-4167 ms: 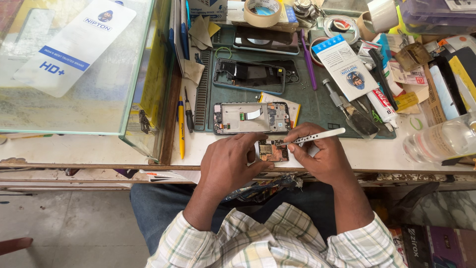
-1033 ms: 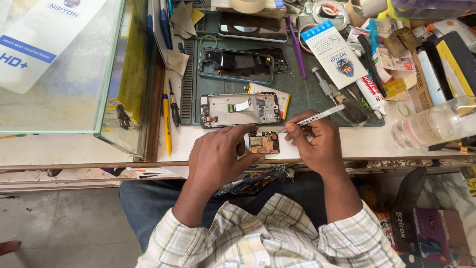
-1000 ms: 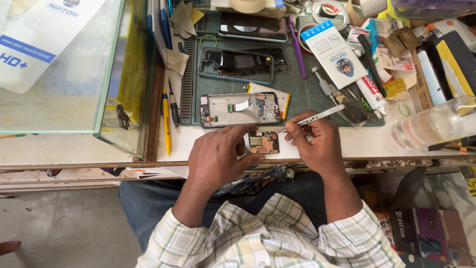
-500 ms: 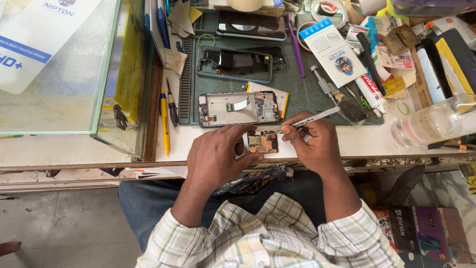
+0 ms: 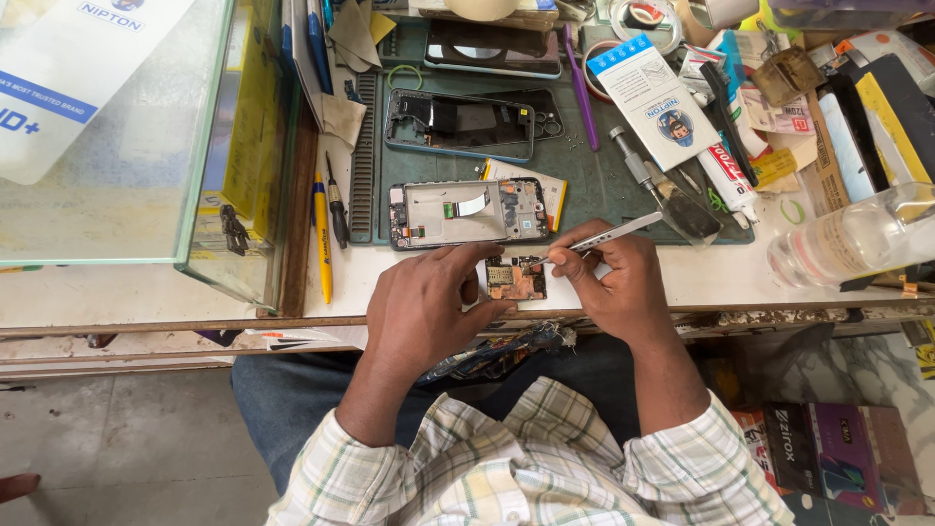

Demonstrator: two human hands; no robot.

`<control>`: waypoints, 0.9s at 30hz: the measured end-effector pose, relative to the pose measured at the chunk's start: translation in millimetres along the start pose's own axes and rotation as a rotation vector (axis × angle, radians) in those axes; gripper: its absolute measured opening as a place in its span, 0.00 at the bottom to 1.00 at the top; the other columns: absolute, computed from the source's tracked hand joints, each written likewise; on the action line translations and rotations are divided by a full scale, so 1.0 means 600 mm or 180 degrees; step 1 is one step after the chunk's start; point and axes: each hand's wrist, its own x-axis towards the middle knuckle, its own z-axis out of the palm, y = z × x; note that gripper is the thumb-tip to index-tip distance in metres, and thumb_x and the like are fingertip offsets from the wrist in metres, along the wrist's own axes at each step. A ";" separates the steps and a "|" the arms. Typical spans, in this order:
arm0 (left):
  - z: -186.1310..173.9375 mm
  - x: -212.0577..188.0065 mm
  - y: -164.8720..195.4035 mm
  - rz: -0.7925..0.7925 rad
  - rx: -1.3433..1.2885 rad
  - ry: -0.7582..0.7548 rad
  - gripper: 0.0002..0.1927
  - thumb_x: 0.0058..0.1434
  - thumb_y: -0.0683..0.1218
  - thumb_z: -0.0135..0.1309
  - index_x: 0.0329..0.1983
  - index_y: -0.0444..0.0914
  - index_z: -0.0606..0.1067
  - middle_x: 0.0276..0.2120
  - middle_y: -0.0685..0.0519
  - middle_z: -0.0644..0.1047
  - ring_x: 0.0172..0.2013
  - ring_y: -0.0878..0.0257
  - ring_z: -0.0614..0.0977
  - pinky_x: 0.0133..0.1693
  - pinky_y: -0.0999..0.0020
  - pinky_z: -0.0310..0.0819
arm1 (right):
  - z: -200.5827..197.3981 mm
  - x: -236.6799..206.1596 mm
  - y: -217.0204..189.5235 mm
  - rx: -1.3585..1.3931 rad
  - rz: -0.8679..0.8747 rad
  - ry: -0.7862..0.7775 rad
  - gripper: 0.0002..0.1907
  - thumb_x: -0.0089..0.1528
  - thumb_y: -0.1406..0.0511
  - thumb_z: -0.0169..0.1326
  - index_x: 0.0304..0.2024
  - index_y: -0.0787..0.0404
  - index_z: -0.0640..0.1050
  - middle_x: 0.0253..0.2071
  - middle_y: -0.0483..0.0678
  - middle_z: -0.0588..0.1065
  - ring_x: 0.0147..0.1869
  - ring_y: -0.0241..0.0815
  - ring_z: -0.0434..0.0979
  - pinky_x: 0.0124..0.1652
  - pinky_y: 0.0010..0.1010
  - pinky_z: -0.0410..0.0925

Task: The person holds a disassembled phone motherboard on a repair bench and uses tweezers to pick and reposition small components on the board, working on it from different angles. They then set the board down and use a purple brush to brush over the phone parts on the mat.

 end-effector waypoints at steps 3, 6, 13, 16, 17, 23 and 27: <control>0.000 0.000 0.000 0.0056 0.0000 0.0050 0.28 0.49 0.57 0.70 0.52 0.46 0.79 0.23 0.57 0.79 0.25 0.60 0.81 0.28 0.60 0.73 | -0.001 -0.004 -0.001 0.0147 0.0089 0.0095 0.10 0.68 0.64 0.59 0.41 0.68 0.80 0.36 0.49 0.80 0.36 0.35 0.84 0.34 0.23 0.74; -0.001 0.001 0.001 -0.0009 0.0011 -0.0024 0.28 0.49 0.57 0.70 0.52 0.46 0.79 0.23 0.57 0.79 0.25 0.60 0.81 0.28 0.60 0.73 | 0.000 -0.003 -0.001 0.0242 0.0329 0.0207 0.10 0.68 0.64 0.58 0.41 0.68 0.79 0.35 0.47 0.80 0.36 0.35 0.84 0.31 0.22 0.74; -0.002 0.000 0.002 0.0013 -0.0003 -0.0015 0.29 0.49 0.57 0.70 0.53 0.46 0.78 0.23 0.57 0.80 0.25 0.59 0.82 0.28 0.59 0.73 | 0.001 0.000 -0.002 0.0087 0.0223 0.0226 0.09 0.68 0.66 0.59 0.41 0.68 0.80 0.36 0.47 0.80 0.35 0.34 0.84 0.31 0.21 0.73; -0.003 0.000 0.002 0.0020 -0.0017 -0.0001 0.29 0.49 0.57 0.69 0.53 0.46 0.78 0.24 0.57 0.80 0.26 0.58 0.82 0.29 0.59 0.73 | 0.002 0.000 -0.004 0.0061 0.0183 0.0206 0.08 0.67 0.67 0.60 0.41 0.68 0.80 0.36 0.48 0.80 0.34 0.34 0.83 0.31 0.21 0.72; -0.003 -0.001 0.002 0.0036 -0.0027 0.0014 0.28 0.49 0.57 0.69 0.54 0.46 0.78 0.24 0.57 0.80 0.26 0.58 0.82 0.29 0.59 0.73 | 0.002 0.000 -0.004 0.0068 0.0162 0.0202 0.08 0.67 0.67 0.60 0.41 0.68 0.80 0.36 0.48 0.80 0.35 0.33 0.83 0.31 0.21 0.71; -0.001 0.001 0.001 0.0030 0.0023 -0.0003 0.28 0.51 0.56 0.69 0.55 0.46 0.78 0.23 0.57 0.80 0.24 0.59 0.82 0.28 0.60 0.73 | 0.004 0.000 -0.005 0.0133 0.0189 0.0224 0.08 0.66 0.67 0.61 0.43 0.67 0.80 0.35 0.47 0.80 0.35 0.32 0.82 0.33 0.20 0.72; 0.000 0.001 0.000 0.0057 0.0025 0.0013 0.29 0.50 0.56 0.69 0.55 0.45 0.78 0.23 0.57 0.79 0.24 0.60 0.81 0.27 0.60 0.73 | 0.003 0.001 -0.003 0.0117 0.0154 0.0177 0.08 0.67 0.66 0.60 0.43 0.66 0.80 0.35 0.47 0.81 0.37 0.32 0.83 0.34 0.21 0.73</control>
